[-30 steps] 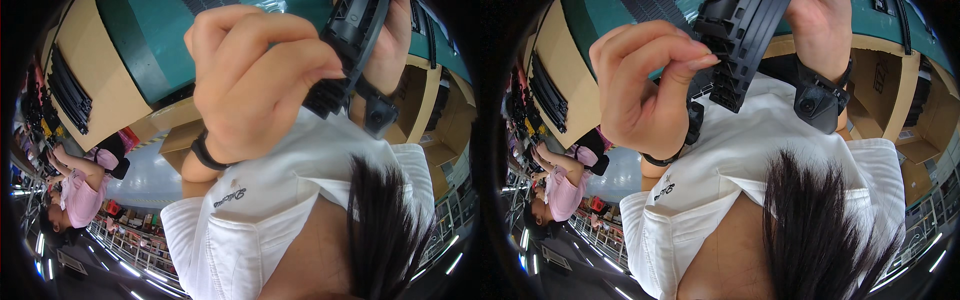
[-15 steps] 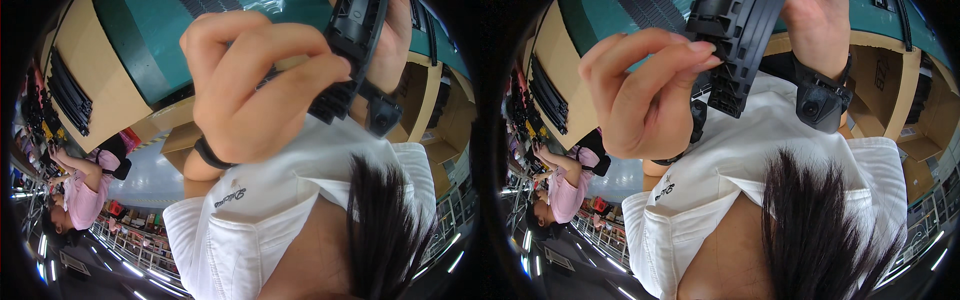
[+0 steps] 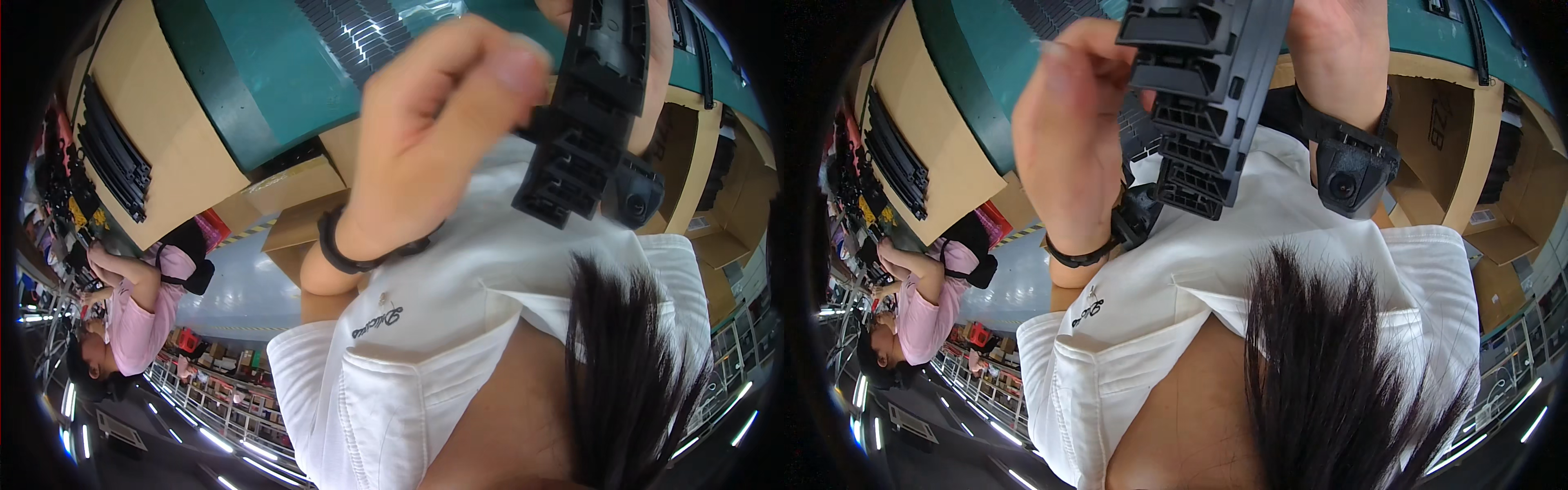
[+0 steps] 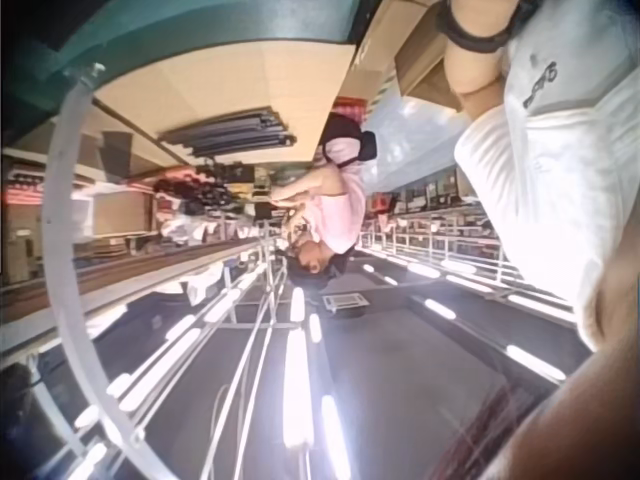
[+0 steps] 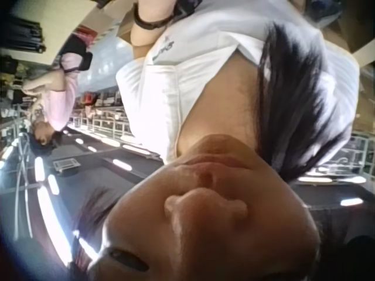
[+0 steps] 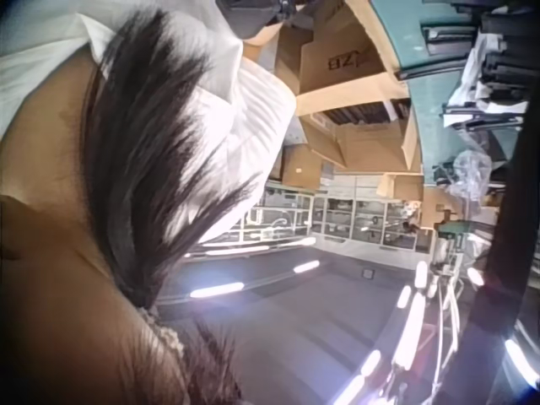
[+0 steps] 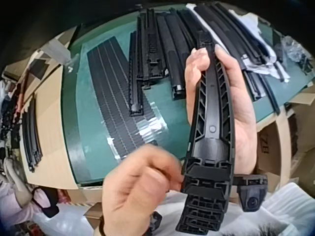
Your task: The worker is manually assembling and inspecting black plastic components at a factory workbench.
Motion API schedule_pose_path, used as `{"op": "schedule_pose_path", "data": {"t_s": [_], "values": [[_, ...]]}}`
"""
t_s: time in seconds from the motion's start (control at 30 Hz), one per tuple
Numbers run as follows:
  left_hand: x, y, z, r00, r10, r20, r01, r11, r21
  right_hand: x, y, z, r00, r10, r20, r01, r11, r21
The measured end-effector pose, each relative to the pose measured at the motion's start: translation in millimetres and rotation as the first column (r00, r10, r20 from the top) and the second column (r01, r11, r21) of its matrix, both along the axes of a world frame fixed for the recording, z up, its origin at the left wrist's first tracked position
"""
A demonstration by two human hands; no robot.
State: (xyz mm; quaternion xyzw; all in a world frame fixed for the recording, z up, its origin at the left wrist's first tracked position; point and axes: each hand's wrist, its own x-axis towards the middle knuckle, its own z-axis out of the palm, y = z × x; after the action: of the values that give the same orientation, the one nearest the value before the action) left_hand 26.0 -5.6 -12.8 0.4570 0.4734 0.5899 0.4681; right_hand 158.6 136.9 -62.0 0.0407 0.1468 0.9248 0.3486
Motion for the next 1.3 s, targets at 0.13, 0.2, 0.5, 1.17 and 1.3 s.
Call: {"op": "schedule_pose_path", "data": {"t_s": [0.13, 0.2, 0.5, 1.17, 1.3], "values": [[1, 1, 11, 0.990, -0.139, -0.035, 0.129, 0.972, -0.199, 2, 1, -7, 0.998, -0.046, 0.033, 0.044, 0.997, 0.058], [5, 1, 8, 0.994, -0.107, -0.018, 0.102, 0.980, -0.173, 6, 2, -8, 0.995, -0.080, 0.062, 0.075, 0.994, 0.080], [-4, -7, -14, 0.976, 0.038, -0.214, -0.078, 0.980, -0.182, 16, 7, -15, 0.969, -0.172, 0.180, 0.123, 0.959, 0.254], [-12, 1, -85, 0.678, 0.438, -0.591, -0.487, 0.869, 0.085, 5, -5, 13, 0.934, -0.167, 0.318, 0.125, 0.981, 0.146], [-34, -3, -80, 0.739, 0.422, -0.526, -0.485, 0.874, 0.019, 5, 2, -8, 0.965, -0.190, 0.179, 0.147, 0.962, 0.230]]}}
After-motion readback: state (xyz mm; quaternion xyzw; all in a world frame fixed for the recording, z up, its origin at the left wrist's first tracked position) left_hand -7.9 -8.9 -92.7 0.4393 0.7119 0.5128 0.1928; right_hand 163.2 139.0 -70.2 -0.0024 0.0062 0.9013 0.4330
